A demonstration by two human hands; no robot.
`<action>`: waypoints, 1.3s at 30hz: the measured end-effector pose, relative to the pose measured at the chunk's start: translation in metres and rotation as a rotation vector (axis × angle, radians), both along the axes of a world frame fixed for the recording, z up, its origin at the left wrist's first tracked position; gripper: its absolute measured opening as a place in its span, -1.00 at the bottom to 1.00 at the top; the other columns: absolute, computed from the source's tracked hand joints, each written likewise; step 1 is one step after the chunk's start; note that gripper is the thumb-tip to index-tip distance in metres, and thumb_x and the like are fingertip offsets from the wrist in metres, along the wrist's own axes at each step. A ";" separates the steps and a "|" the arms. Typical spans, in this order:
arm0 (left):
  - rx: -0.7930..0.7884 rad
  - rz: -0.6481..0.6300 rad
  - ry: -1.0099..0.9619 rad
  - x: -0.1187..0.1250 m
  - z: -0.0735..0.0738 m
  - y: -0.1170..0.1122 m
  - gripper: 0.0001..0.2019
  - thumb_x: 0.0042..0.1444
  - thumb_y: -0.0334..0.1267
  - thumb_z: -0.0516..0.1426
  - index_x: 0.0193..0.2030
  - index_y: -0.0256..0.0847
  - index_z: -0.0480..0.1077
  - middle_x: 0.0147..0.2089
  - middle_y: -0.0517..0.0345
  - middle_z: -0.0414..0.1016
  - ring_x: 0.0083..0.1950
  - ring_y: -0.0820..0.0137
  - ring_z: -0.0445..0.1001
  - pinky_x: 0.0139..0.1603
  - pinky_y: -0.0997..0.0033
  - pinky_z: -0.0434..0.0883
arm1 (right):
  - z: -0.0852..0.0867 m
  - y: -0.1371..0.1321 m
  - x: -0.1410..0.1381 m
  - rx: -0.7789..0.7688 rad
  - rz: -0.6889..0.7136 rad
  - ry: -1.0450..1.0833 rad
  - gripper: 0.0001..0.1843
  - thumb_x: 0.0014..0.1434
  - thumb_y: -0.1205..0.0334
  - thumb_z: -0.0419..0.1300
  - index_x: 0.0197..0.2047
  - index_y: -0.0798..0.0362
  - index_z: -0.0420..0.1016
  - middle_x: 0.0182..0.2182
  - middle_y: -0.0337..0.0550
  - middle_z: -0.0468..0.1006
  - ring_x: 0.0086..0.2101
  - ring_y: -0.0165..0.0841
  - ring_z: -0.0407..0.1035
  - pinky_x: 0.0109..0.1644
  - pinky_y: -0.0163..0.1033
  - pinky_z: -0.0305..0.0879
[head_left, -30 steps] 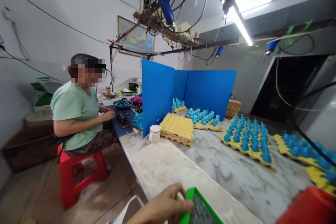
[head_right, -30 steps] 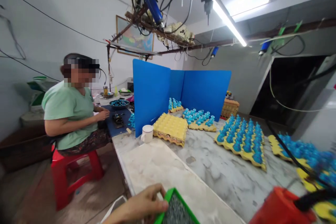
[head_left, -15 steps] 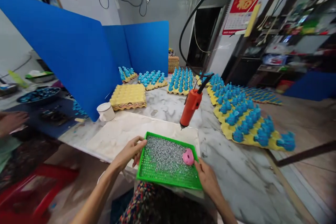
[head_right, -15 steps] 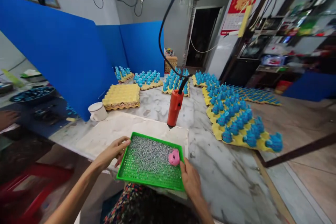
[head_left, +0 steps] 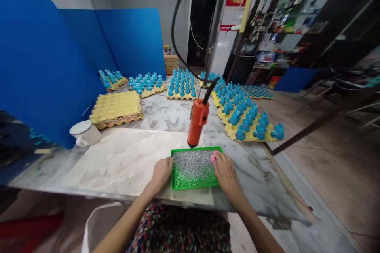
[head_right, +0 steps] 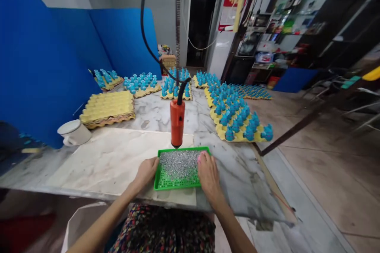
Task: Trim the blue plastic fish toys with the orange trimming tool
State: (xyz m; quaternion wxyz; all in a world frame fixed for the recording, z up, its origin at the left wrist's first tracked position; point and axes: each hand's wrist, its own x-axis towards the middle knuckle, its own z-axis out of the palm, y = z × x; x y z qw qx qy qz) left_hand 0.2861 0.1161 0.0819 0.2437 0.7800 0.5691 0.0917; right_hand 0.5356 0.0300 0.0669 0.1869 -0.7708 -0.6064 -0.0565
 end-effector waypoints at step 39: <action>0.064 0.116 -0.260 -0.004 -0.031 -0.019 -0.56 0.36 -0.08 -0.07 0.18 -0.22 0.45 -0.20 -0.03 0.65 -0.19 0.21 0.59 -0.24 0.42 0.29 | 0.012 -0.005 -0.091 -0.092 0.374 0.295 -0.54 0.18 0.48 0.02 0.13 0.11 0.41 0.07 0.00 0.44 0.04 -0.16 0.25 0.19 -0.04 0.29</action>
